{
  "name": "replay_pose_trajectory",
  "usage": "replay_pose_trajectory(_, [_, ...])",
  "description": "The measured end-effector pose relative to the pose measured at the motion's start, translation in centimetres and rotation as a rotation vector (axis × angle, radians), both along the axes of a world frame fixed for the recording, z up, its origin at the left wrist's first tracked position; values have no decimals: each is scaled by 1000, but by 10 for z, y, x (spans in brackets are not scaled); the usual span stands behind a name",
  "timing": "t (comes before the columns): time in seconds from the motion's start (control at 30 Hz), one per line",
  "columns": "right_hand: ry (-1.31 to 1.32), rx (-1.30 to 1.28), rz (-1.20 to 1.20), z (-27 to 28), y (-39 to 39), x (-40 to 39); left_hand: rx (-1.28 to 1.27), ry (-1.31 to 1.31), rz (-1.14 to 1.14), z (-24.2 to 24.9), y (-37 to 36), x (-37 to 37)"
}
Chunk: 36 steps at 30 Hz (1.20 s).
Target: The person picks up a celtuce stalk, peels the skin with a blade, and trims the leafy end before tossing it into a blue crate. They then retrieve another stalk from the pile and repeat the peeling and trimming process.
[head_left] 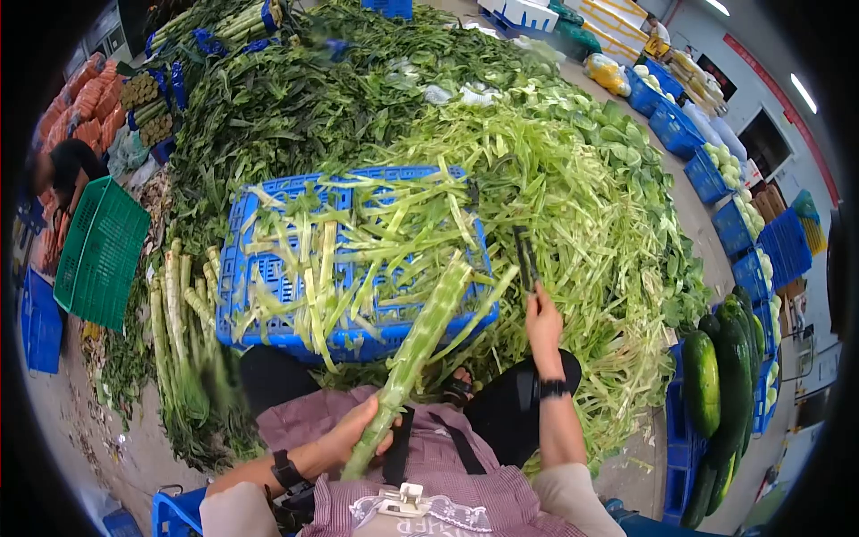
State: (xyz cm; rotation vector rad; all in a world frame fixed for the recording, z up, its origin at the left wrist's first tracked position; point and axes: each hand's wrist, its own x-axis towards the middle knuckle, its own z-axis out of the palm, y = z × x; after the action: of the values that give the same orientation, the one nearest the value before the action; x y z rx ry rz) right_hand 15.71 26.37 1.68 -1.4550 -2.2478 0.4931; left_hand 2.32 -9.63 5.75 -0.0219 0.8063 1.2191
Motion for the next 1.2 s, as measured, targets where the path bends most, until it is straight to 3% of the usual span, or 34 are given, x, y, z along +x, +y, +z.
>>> replay_pose_trajectory(0.07, [151, 138, 305, 6, -47, 9, -54, 317, 105, 11, 4, 2])
replay_pose_trajectory(0.13, [-18, 272, 626, 7, -102, 13, -64, 226, 134, -2, 2, -6])
replay_pose_trajectory(0.2, [38, 171, 1053, 28, -146, 13, -119, 48, -13, -21, -4, -16])
replay_pose_trajectory(0.23, [43, 171, 1056, 30, -142, 6, -61, 48, -80, -32, -7, -16])
replay_pose_trajectory(0.3, [-413, 128, 887, 39, -124, -18, -81, 52, -25, -13, -11, -12])
replay_pose_trajectory(0.33, [-368, 244, 702, 15, -90, -17, -100, 53, 16, -2, -13, -10])
replay_pose_trajectory(0.37, [-29, 215, 497, -1, -59, -15, -99, 57, 15, 6, -10, -8])
replay_pose_trajectory(0.43, [-63, 310, 468, 9, -49, -18, -118, 14, 96, 16, -2, -6])
replay_pose_trajectory(0.5, [-6, 290, 460, 16, -72, -21, -74, -37, 69, -5, -6, -4])
replay_pose_trajectory(0.6, [-67, 200, 798, 45, -123, -10, -16, -62, 26, -16, -10, -2])
replay_pose_trajectory(0.63, [-70, 202, 798, 43, -116, -11, -1, -45, 18, -17, -11, -1])
replay_pose_trajectory(0.7, [-375, 407, 557, 27, -81, -14, -9, -44, 21, -20, -23, -1])
replay_pose_trajectory(0.73, [-213, 283, 338, 8, -38, -6, -12, -41, 26, -20, -29, -1])
replay_pose_trajectory(0.77, [-285, 71, 135, -2, 2, 11, -10, -37, 25, -18, -34, 1])
replay_pose_trajectory(0.8, [-173, 140, 45, 5, 15, 26, -64, 36, -9, -13, -38, 2])
replay_pose_trajectory(0.87, [-74, 80, 56, 18, -5, 31, -104, 104, -25, -10, -30, 1])
replay_pose_trajectory(0.93, [104, 133, 345, 26, -59, 26, -214, 108, 37, -7, -25, 3])
replay_pose_trajectory(1.0, [-405, 37, 642, 59, -122, 10, -237, 94, 103, -12, -18, -1])
replay_pose_trajectory(1.07, [192, 237, 1107, 33, -156, 9, -115, 94, 34, -31, -21, -10])
replay_pose_trajectory(1.13, [-203, 177, 1012, 35, -152, 2, -205, 77, -11, -24, -17, -9])
replay_pose_trajectory(1.17, [-527, 207, 806, 42, -130, -18, -149, 172, 39, -16, -17, -5])
replay_pose_trajectory(1.2, [-495, 166, 535, 35, -96, -24, -81, 267, 86, -9, -15, -1])
